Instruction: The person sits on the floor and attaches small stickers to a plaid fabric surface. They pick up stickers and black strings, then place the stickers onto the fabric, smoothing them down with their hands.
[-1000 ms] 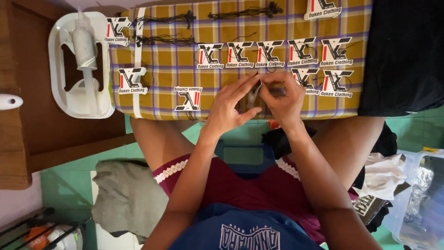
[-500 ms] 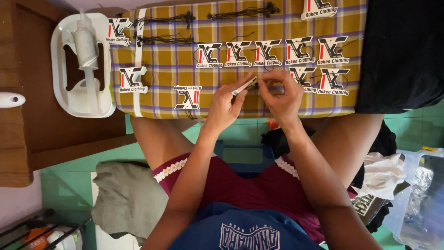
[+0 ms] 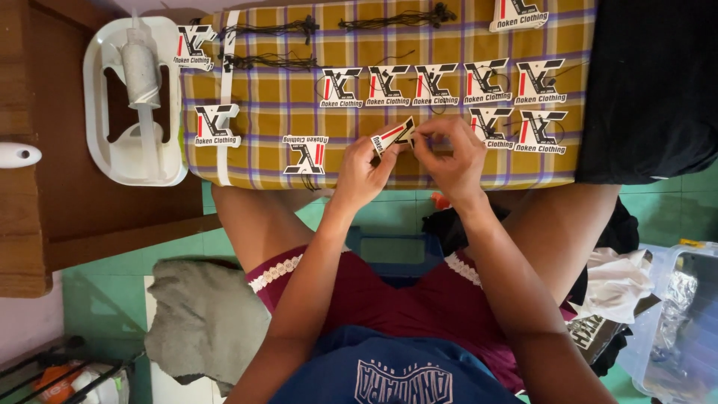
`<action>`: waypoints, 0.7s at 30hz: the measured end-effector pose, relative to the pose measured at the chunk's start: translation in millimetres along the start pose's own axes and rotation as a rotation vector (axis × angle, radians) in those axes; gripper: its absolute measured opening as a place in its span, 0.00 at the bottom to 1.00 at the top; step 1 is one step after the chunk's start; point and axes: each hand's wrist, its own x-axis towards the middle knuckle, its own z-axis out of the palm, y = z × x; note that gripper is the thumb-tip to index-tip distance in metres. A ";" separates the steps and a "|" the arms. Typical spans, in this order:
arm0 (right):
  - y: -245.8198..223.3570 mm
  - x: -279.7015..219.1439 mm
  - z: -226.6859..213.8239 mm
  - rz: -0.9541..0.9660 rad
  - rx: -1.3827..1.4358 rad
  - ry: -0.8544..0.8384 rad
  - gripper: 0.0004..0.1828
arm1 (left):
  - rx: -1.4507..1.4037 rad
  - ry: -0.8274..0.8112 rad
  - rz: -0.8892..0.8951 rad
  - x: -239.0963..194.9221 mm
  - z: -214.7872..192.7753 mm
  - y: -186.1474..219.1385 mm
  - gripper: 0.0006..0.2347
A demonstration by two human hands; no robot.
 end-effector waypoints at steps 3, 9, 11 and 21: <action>9.6 -7.3 4.9 -0.058 -0.061 -0.003 0.08 | -0.014 0.019 0.011 1.1 0.7 -3.6 0.10; 12.6 -10.8 5.6 -0.096 -0.059 -0.035 0.09 | -0.083 -0.029 -0.045 0.0 -5.0 -3.7 0.11; 2.7 -1.5 1.3 -0.056 -0.050 -0.034 0.09 | -0.103 -0.033 -0.058 -3.6 -7.6 -5.3 0.11; -3.4 3.0 -3.3 0.088 0.056 -0.065 0.10 | -0.188 -0.080 -0.015 9.3 -15.5 13.9 0.11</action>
